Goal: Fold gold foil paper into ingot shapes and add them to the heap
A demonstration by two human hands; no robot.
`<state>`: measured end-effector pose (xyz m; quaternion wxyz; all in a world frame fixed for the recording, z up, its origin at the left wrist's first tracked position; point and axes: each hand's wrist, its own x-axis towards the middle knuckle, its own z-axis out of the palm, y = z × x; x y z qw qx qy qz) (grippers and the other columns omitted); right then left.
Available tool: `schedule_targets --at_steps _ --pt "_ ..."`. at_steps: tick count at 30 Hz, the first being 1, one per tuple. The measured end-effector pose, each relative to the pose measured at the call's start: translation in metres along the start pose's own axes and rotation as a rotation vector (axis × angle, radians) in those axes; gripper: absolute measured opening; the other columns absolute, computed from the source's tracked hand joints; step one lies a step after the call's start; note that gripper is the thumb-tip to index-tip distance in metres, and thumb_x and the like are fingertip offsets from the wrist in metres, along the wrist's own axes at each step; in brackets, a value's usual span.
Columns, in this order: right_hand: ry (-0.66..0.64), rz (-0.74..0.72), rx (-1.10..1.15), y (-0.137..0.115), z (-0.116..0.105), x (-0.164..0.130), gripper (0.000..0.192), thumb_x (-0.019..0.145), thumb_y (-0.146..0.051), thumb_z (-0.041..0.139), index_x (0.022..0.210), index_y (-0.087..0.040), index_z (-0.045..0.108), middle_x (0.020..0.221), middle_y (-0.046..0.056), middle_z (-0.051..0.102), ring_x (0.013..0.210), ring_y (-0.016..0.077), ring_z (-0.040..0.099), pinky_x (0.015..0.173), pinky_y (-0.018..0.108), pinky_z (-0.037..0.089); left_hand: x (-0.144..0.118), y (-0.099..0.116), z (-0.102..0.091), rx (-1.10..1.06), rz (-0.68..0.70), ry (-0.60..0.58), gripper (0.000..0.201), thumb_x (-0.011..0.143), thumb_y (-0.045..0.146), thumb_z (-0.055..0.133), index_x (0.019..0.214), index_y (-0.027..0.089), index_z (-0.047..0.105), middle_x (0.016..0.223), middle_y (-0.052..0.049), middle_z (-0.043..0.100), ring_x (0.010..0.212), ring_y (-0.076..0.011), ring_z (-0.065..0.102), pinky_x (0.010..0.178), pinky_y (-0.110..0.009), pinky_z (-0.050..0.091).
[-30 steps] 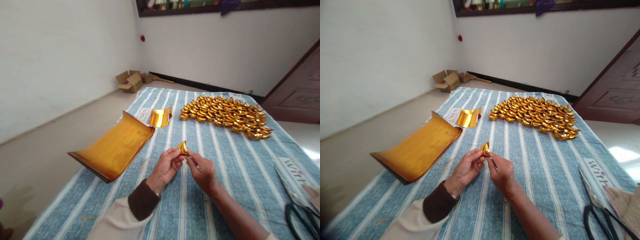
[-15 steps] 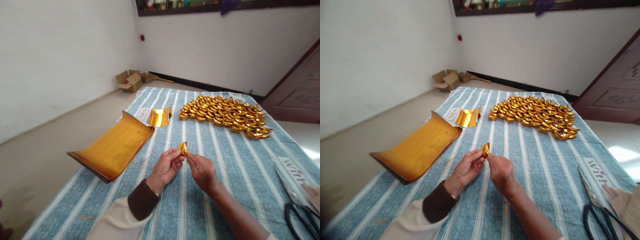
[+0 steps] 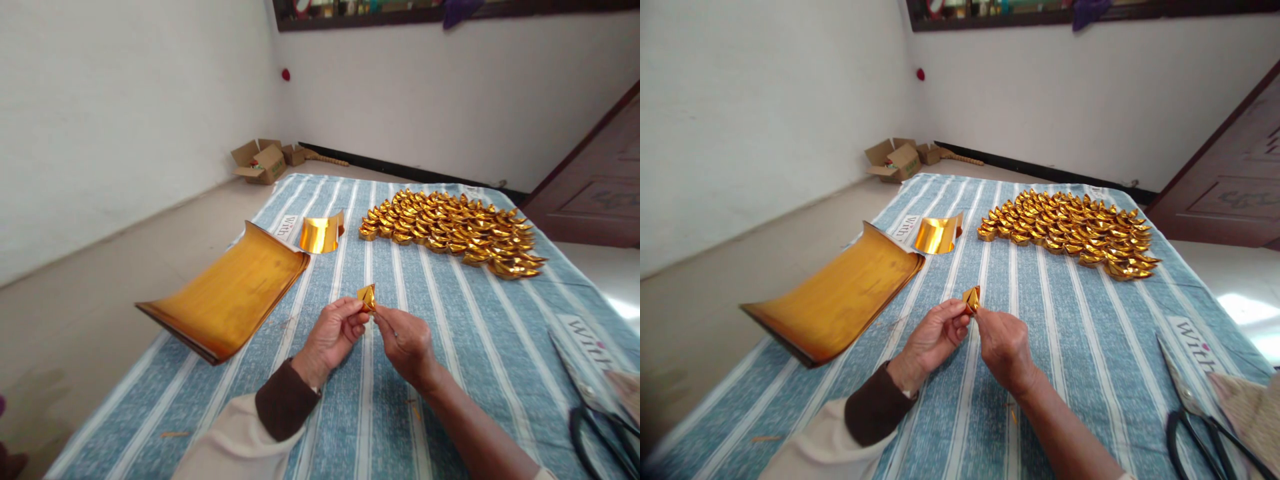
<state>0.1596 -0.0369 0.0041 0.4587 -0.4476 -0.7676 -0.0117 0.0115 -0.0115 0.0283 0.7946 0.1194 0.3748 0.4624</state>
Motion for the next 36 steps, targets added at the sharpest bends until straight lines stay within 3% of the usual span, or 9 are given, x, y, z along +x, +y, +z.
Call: schedule_targets --at_steps 9,17,22,28,36 --pt "0.023 -0.016 -0.018 0.005 0.003 -0.003 0.024 0.096 -0.014 0.046 0.091 -0.018 0.069 0.075 0.004 0.072 0.064 0.0144 0.067 0.062 0.023 0.05 -0.001 0.002 0.002 0.024 0.015 0.034 0.018 0.089 0.0 0.055 0.078 0.007 0.066 0.068 -0.005 0.071 0.047 -0.0072 0.064 0.04 -0.011 0.047" --pt "-0.013 -0.164 -0.059 0.013 -0.001 0.0 0.024 0.097 -0.009 0.045 0.101 -0.014 0.068 0.055 -0.003 0.055 0.049 0.0109 0.05 0.053 0.024 0.036 0.0 0.015 -0.001 -0.088 -0.181 0.068 0.025 0.1 0.016 0.046 0.091 0.006 0.067 0.064 -0.007 0.071 0.04 -0.01 0.062 0.035 -0.015 0.048" --pt "-0.04 -0.253 -0.08 0.018 -0.007 0.003 0.025 0.095 -0.007 0.046 0.105 -0.012 0.068 0.059 0.0 0.058 0.053 0.0122 0.052 0.054 0.026 0.038 -0.003 0.015 -0.002 -0.106 -0.214 0.078 0.022 0.099 0.018 0.05 0.089 0.007 0.066 0.066 -0.006 0.07 0.042 -0.0105 0.063 0.034 -0.015 0.045" --pt "0.002 -0.158 -0.035 0.024 -0.003 -0.002 0.024 0.094 -0.006 0.048 0.105 -0.014 0.068 0.067 0.003 0.068 0.057 0.0123 0.06 0.057 0.024 0.046 -0.004 0.009 -0.004 -0.115 -0.16 0.042 0.017 0.094 0.007 0.051 0.089 0.005 0.067 0.07 -0.006 0.07 0.052 -0.0105 0.065 0.038 -0.015 0.046" --pt "0.054 0.049 0.186 0.006 -0.001 0.001 0.02 0.093 -0.017 0.055 0.108 -0.017 0.068 0.083 0.005 0.076 0.069 0.0155 0.072 0.065 0.025 0.057 0.0 -0.002 -0.009 -0.086 -0.063 -0.148 0.014 0.083 0.003 0.064 0.095 0.005 0.071 0.09 -0.01 0.073 0.077 -0.0142 0.07 0.06 -0.018 0.054"
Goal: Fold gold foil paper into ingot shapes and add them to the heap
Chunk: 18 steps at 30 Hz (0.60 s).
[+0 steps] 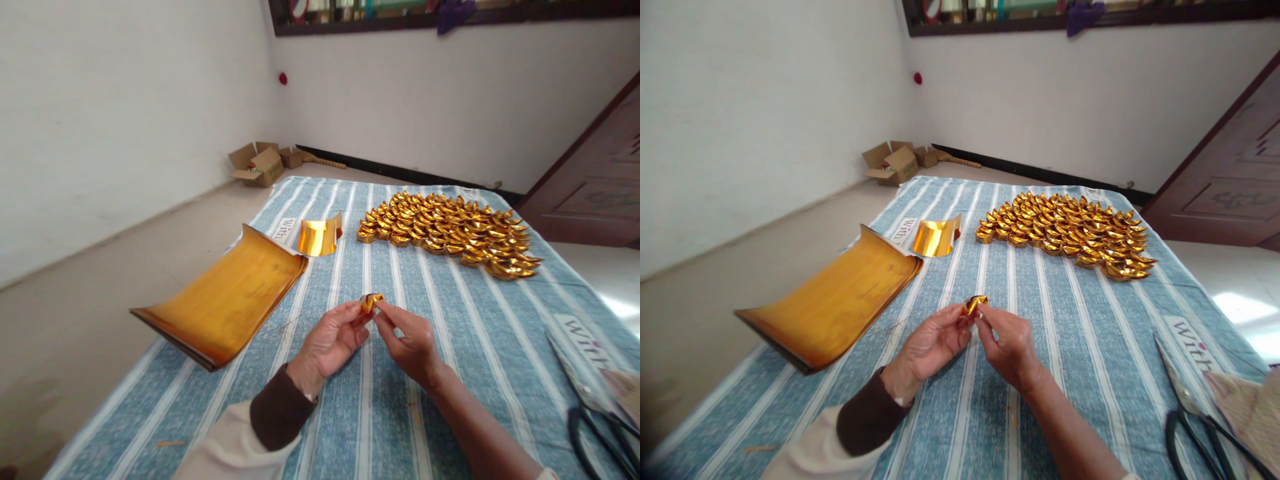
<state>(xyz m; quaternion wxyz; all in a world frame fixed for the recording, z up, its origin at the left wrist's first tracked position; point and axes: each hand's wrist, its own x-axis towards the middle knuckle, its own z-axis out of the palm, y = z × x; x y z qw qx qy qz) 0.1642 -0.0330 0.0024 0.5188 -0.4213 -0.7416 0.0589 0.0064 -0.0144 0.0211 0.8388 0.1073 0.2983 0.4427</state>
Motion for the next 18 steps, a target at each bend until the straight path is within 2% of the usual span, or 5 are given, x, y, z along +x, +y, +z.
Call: schedule_targets --at_steps 5,9,15,18 --pt "-0.005 0.041 0.038 -0.0108 0.0005 0.0005 0.028 0.092 -0.025 0.059 0.117 -0.014 0.065 0.088 0.007 0.077 0.071 0.0176 0.074 0.066 0.026 0.06 -0.0009 -0.0007 -0.0013 0.044 0.015 -0.088 0.019 0.074 0.003 0.073 0.093 0.006 0.073 0.089 -0.01 0.073 0.08 -0.015 0.069 0.073 -0.022 0.055" --pt "0.015 0.031 -0.033 -0.011 0.0014 -0.0014 0.024 0.095 -0.025 0.054 0.114 -0.016 0.068 0.091 0.008 0.077 0.075 0.0192 0.074 0.067 0.027 0.06 -0.001 -0.0004 -0.0019 0.05 -0.004 -0.108 0.02 0.071 0.003 0.075 0.09 0.006 0.074 0.087 -0.007 0.073 0.078 -0.0122 0.067 0.074 -0.02 0.053" --pt "-0.016 0.012 -0.045 -0.0108 0.0005 -0.002 0.027 0.094 -0.024 0.054 0.116 -0.013 0.066 0.085 0.009 0.077 0.068 0.0184 0.073 0.062 0.026 0.059 0.0002 0.0002 -0.0024 0.112 0.011 -0.106 0.028 0.063 0.005 0.082 0.09 0.007 0.074 0.089 -0.007 0.073 0.08 -0.0132 0.067 0.074 -0.021 0.052" --pt "-0.003 0.019 -0.048 -0.0111 0.0003 -0.0028 0.027 0.094 -0.024 0.054 0.117 -0.014 0.067 0.091 0.009 0.077 0.074 0.0193 0.074 0.066 0.026 0.06 0.0007 0.0001 -0.003 0.151 0.015 -0.097 0.033 0.061 0.007 0.085 0.092 0.008 0.074 0.091 -0.007 0.072 0.08 -0.0135 0.067 0.073 -0.021 0.052"
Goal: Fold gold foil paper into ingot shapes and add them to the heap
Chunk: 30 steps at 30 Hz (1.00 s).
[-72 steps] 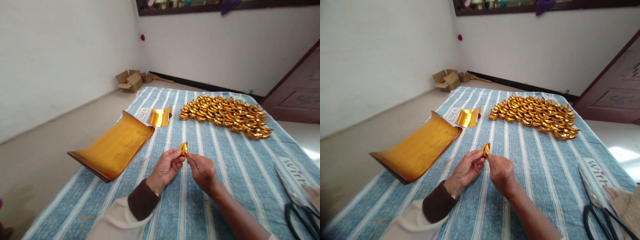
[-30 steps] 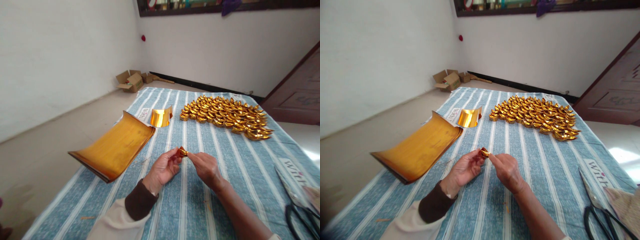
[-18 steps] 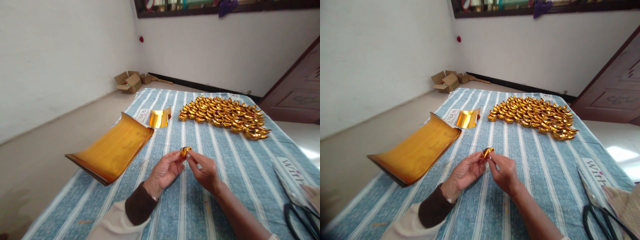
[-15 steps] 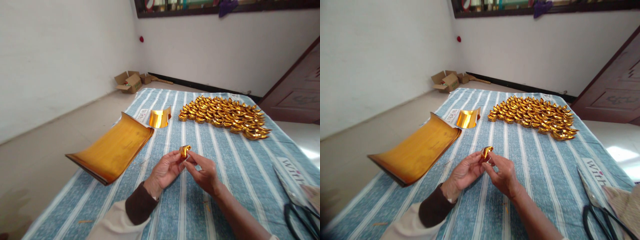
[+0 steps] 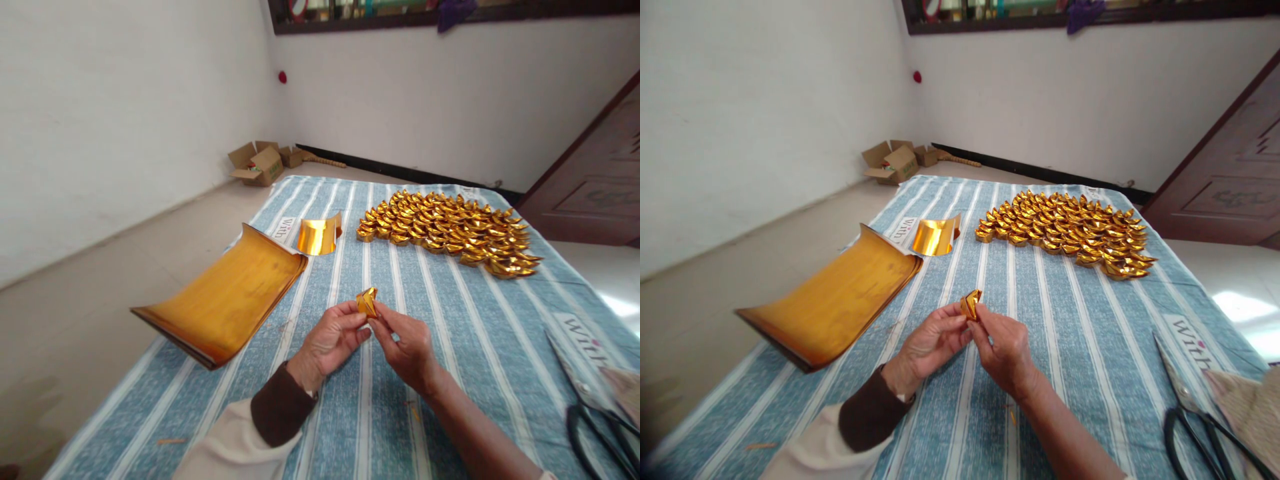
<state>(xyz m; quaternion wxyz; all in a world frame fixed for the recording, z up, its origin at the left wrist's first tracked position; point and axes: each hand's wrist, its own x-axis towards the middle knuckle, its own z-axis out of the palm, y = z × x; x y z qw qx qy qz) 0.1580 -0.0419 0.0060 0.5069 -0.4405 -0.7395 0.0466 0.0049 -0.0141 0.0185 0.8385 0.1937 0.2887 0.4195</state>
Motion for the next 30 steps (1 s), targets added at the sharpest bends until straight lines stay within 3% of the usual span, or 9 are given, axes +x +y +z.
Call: schedule_targets --at_steps 10,24,30 --pt "0.021 0.083 0.054 -0.004 0.002 -0.003 0.029 0.093 -0.02 0.053 0.117 -0.018 0.068 0.09 0.009 0.077 0.073 0.0201 0.075 0.066 0.028 0.062 -0.003 0.0 0.002 0.075 0.043 0.044 0.028 0.064 0.007 0.082 0.09 0.011 0.073 0.087 -0.006 0.071 0.077 -0.0138 0.066 0.068 -0.021 0.051" --pt "-0.005 0.158 0.168 -0.011 -0.001 0.001 0.026 0.092 -0.02 0.054 0.113 -0.019 0.07 0.096 0.007 0.077 0.078 0.0183 0.075 0.067 0.025 0.061 0.001 0.001 0.004 -0.033 0.002 0.013 0.01 0.074 0.003 0.072 0.084 0.006 0.073 0.079 -0.007 0.071 0.067 -0.0118 0.067 0.062 -0.018 0.052" --pt "-0.005 0.179 0.201 -0.012 -0.001 0.002 0.025 0.092 -0.019 0.053 0.108 -0.02 0.072 0.088 0.004 0.077 0.062 0.0148 0.071 0.06 0.024 0.059 0.001 0.001 0.004 -0.016 0.006 0.001 0.011 0.074 0.002 0.072 0.085 0.005 0.073 0.081 -0.008 0.072 0.069 -0.0117 0.068 0.067 -0.018 0.054"
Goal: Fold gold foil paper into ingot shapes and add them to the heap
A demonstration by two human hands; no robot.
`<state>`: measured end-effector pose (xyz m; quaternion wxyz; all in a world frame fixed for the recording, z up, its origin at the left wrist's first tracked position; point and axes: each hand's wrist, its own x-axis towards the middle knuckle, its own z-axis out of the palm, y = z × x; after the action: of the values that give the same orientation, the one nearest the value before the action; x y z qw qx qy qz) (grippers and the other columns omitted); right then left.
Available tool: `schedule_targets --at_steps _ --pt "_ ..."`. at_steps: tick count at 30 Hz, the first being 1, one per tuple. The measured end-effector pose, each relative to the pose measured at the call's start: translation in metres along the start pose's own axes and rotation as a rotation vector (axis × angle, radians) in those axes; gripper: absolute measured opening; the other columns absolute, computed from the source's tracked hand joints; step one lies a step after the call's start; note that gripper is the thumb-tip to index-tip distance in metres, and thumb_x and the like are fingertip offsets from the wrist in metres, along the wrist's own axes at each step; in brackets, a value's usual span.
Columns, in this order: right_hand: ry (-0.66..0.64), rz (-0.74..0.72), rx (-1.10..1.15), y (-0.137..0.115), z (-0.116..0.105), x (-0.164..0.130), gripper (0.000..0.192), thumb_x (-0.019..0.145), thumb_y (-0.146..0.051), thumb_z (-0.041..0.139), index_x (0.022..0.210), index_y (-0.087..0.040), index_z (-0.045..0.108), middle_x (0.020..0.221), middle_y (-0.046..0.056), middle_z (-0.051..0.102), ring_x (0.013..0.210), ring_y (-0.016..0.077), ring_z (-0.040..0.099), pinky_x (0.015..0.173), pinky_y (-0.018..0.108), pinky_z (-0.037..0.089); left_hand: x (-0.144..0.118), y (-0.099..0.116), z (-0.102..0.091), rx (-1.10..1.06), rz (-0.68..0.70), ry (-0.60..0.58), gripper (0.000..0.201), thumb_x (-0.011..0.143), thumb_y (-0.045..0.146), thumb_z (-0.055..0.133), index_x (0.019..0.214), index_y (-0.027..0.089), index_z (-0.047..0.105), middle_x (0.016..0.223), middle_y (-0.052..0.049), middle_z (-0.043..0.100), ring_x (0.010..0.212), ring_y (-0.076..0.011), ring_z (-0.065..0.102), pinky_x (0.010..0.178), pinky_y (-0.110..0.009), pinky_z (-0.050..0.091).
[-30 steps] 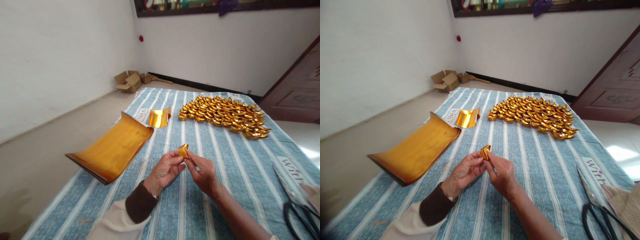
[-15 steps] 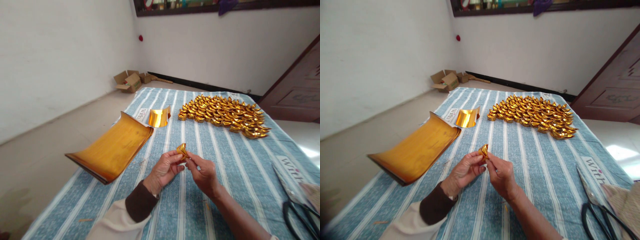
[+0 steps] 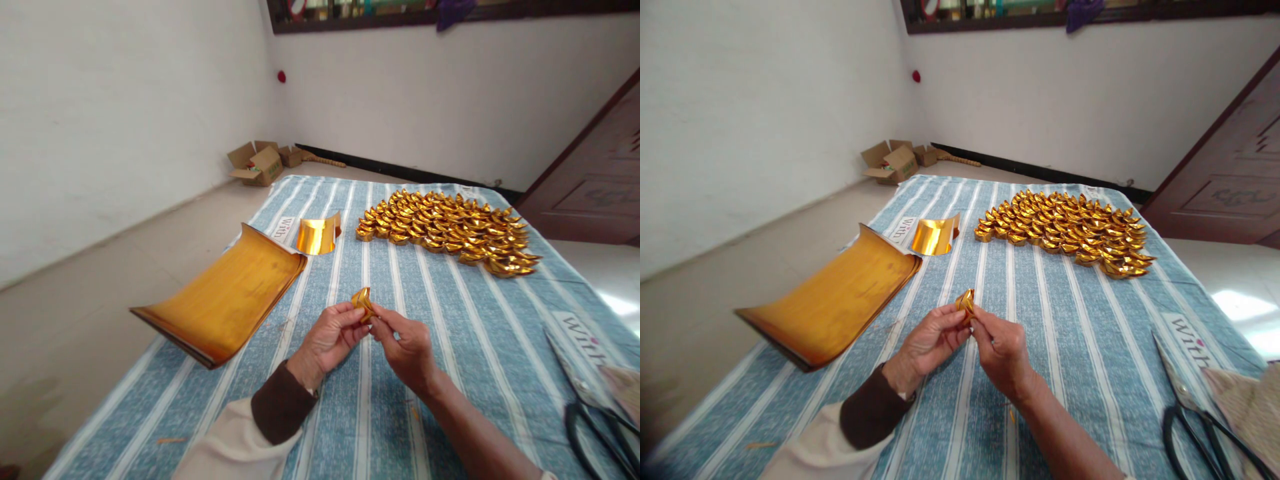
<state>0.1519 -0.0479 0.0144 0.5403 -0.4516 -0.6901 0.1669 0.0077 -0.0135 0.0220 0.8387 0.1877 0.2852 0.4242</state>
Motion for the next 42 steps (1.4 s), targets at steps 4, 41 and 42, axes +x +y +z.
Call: schedule_targets --at_steps 4,41,42 --pt "0.003 0.029 0.014 0.0011 -0.0006 0.0005 0.025 0.092 -0.021 0.053 0.109 -0.022 0.071 0.087 0.003 0.077 0.057 0.0137 0.069 0.057 0.024 0.059 -0.0017 0.0007 0.0015 0.028 0.004 0.004 0.012 0.075 0.003 0.072 0.087 0.005 0.073 0.083 -0.009 0.073 0.072 -0.0124 0.068 0.07 -0.019 0.054" --pt "-0.06 0.042 0.042 0.0013 -0.005 0.0036 0.024 0.091 -0.02 0.053 0.105 -0.017 0.073 0.069 0.0 0.071 0.05 0.0104 0.062 0.05 0.02 0.052 0.0023 -0.0011 0.0007 0.049 0.014 0.035 0.002 0.076 0.004 0.073 0.076 0.005 0.072 0.075 -0.007 0.07 0.065 -0.0112 0.067 0.064 -0.017 0.056" --pt "-0.037 0.054 0.03 0.0017 -0.0042 0.0028 0.024 0.09 -0.022 0.054 0.105 -0.017 0.073 0.068 0.001 0.071 0.049 0.0108 0.062 0.05 0.02 0.052 0.0026 -0.0009 0.001 0.048 0.02 0.036 0.002 0.077 0.004 0.072 0.077 0.006 0.072 0.076 -0.007 0.07 0.066 -0.0113 0.067 0.065 -0.017 0.056"
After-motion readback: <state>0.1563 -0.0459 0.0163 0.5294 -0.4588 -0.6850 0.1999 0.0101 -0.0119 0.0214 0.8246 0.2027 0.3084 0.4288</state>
